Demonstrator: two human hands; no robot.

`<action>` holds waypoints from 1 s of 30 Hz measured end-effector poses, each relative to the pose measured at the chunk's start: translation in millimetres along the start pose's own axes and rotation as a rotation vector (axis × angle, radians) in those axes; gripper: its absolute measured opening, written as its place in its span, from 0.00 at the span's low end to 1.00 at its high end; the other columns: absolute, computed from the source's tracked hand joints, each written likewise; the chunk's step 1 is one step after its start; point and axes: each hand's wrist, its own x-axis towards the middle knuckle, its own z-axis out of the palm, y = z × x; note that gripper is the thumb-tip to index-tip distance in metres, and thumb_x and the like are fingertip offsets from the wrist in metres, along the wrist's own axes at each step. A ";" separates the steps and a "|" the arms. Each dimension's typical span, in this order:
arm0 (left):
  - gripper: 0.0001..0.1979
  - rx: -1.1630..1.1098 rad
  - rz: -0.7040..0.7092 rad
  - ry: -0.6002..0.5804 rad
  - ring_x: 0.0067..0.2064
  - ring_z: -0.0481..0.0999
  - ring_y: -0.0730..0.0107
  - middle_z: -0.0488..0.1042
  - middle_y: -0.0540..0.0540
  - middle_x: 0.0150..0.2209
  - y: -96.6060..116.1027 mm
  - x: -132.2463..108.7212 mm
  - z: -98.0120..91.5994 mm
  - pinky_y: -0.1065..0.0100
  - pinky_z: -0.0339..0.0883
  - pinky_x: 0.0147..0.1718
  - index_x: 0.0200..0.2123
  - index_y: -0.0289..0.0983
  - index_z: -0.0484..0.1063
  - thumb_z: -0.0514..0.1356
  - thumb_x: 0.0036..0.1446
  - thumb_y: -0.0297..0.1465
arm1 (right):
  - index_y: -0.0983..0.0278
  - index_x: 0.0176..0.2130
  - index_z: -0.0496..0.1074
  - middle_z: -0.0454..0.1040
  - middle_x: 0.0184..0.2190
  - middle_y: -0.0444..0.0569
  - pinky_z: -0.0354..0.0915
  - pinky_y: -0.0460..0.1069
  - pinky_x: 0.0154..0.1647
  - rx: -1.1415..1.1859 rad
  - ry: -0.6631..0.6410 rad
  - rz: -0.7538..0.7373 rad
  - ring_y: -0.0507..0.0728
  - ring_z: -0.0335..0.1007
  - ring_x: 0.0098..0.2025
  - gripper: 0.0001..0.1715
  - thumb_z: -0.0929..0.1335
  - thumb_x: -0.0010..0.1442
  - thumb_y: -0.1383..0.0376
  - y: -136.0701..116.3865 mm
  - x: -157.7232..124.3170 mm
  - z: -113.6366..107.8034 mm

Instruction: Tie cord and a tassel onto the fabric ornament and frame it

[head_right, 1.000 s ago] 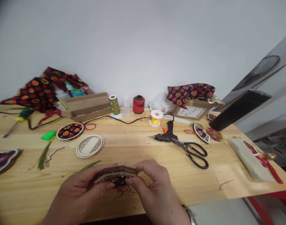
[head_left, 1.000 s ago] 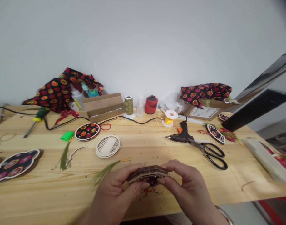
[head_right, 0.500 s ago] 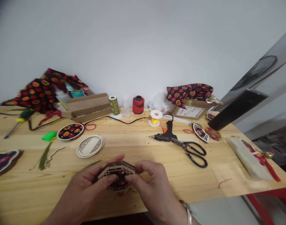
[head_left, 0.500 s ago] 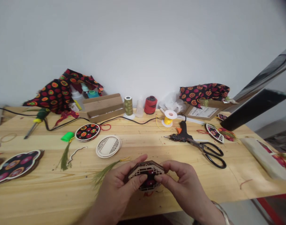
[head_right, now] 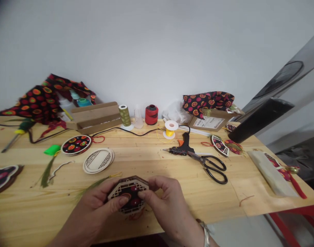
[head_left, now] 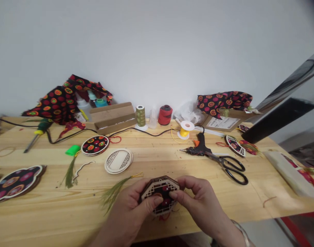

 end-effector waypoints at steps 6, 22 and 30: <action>0.11 -0.028 0.040 0.081 0.34 0.76 0.67 0.81 0.52 0.33 -2.3 -0.7 3.1 0.73 0.68 0.35 0.37 0.43 0.79 0.64 0.48 0.28 | 0.66 0.26 0.74 0.73 0.23 0.44 0.65 0.46 0.31 0.030 0.009 0.023 0.52 0.67 0.28 0.05 0.70 0.50 0.65 -0.4 -0.1 3.5; 0.13 -0.263 0.011 0.531 0.30 0.80 0.67 0.81 0.54 0.30 25.5 -22.6 -70.4 0.74 0.76 0.28 0.36 0.40 0.76 0.68 0.43 0.28 | 0.64 0.29 0.74 0.74 0.26 0.46 0.63 0.47 0.32 -0.241 0.167 -0.131 0.53 0.68 0.29 0.10 0.66 0.57 0.63 13.6 20.5 4.2; 0.13 -0.223 0.104 0.730 0.30 0.81 0.63 0.82 0.52 0.32 42.3 -41.3 -95.2 0.74 0.78 0.23 0.35 0.42 0.75 0.69 0.42 0.30 | 0.65 0.24 0.71 0.69 0.26 0.46 0.59 0.47 0.34 -0.644 -0.045 -0.402 0.53 0.63 0.31 0.13 0.66 0.58 0.65 -3.4 40.7 51.4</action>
